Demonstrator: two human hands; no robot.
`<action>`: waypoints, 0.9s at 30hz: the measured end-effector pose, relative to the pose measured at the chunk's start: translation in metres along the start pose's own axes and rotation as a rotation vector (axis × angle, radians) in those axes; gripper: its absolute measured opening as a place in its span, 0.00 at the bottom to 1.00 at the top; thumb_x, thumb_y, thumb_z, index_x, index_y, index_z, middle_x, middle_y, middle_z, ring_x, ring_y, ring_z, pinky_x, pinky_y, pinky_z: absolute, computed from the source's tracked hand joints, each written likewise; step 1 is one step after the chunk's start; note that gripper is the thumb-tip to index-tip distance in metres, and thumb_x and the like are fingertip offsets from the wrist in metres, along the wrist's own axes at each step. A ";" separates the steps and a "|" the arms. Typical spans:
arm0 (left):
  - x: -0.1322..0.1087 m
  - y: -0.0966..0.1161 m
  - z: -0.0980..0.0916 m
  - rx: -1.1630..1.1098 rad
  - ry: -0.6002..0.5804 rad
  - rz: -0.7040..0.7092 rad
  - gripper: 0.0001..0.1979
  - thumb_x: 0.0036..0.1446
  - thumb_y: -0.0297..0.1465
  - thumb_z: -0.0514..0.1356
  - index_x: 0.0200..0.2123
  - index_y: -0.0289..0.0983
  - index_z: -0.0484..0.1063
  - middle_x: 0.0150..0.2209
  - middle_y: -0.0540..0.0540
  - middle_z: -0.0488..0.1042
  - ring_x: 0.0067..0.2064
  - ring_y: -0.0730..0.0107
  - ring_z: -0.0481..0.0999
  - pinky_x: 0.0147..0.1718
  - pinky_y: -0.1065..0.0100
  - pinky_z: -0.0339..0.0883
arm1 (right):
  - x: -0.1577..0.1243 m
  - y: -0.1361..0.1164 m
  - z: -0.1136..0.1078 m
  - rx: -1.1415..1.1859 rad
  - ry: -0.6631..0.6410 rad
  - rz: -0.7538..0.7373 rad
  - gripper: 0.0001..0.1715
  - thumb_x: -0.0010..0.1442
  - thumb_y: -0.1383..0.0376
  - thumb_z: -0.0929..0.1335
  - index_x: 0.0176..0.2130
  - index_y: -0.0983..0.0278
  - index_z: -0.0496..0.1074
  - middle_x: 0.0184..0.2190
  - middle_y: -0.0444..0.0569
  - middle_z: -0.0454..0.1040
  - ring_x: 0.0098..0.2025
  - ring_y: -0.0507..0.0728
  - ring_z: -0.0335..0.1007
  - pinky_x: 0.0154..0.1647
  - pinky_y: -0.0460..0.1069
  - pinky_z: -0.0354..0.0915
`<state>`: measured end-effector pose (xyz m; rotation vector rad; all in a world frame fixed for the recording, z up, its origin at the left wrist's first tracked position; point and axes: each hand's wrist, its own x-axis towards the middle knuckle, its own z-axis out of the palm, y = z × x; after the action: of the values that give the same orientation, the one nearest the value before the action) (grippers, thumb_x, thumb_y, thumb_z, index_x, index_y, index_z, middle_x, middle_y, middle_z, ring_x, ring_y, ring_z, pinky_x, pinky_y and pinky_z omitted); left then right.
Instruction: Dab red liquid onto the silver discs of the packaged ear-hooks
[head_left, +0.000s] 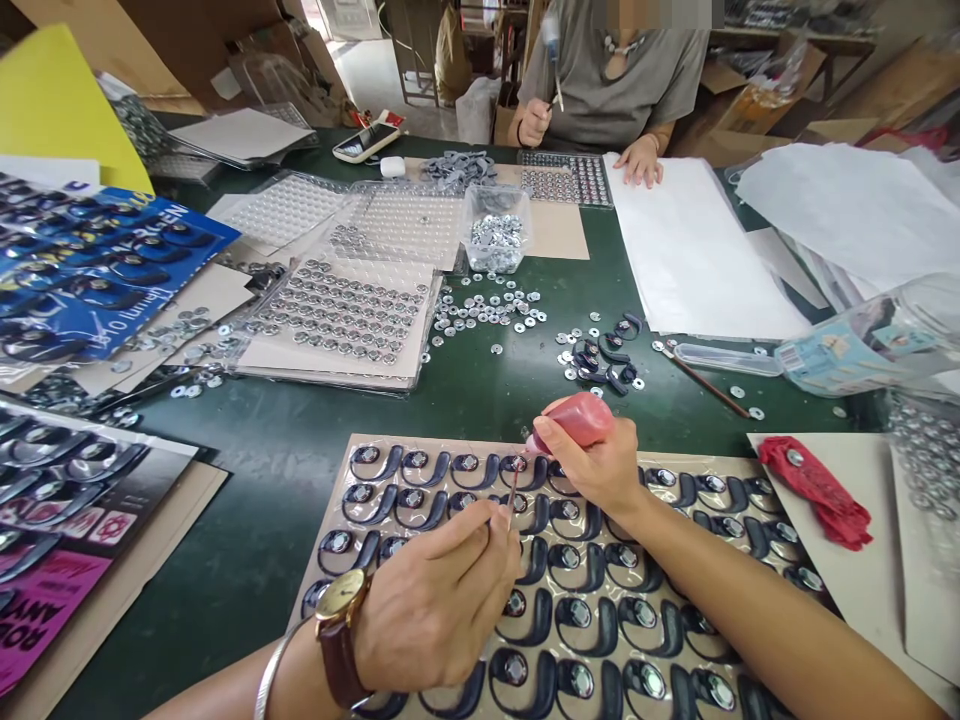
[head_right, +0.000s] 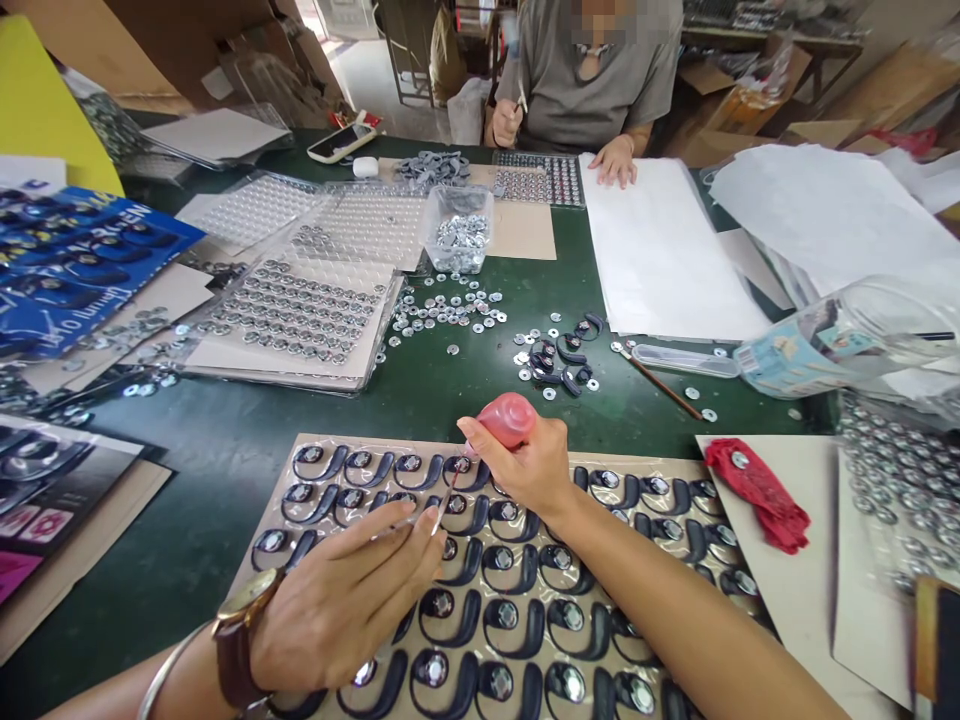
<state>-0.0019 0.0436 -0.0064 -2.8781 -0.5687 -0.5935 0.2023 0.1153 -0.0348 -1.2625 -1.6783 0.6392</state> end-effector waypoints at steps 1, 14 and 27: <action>0.000 0.000 0.000 -0.009 0.009 -0.012 0.14 0.59 0.19 0.49 0.43 0.21 0.72 0.42 0.32 0.76 0.47 0.55 0.76 0.51 0.54 0.68 | 0.000 0.000 0.000 0.002 0.000 0.002 0.13 0.57 0.57 0.69 0.26 0.62 0.73 0.22 0.44 0.78 0.23 0.52 0.74 0.27 0.46 0.69; 0.002 -0.008 -0.005 -0.139 0.043 -0.139 0.17 0.61 0.19 0.44 0.42 0.26 0.72 0.38 0.39 0.77 0.42 0.63 0.77 0.53 0.56 0.64 | 0.000 0.002 0.000 -0.008 0.021 0.014 0.14 0.57 0.57 0.69 0.24 0.63 0.73 0.21 0.45 0.77 0.23 0.53 0.73 0.27 0.47 0.68; 0.002 -0.014 -0.008 -0.221 0.074 -0.234 0.17 0.55 0.19 0.48 0.44 0.29 0.72 0.41 0.42 0.78 0.41 0.68 0.78 0.57 0.57 0.59 | 0.000 0.002 -0.005 -0.083 0.003 0.045 0.20 0.58 0.55 0.67 0.21 0.65 0.73 0.14 0.43 0.70 0.17 0.50 0.65 0.22 0.45 0.63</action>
<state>-0.0079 0.0554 0.0024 -2.9974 -0.8888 -0.8427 0.2074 0.1154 -0.0340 -1.3629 -1.6930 0.5995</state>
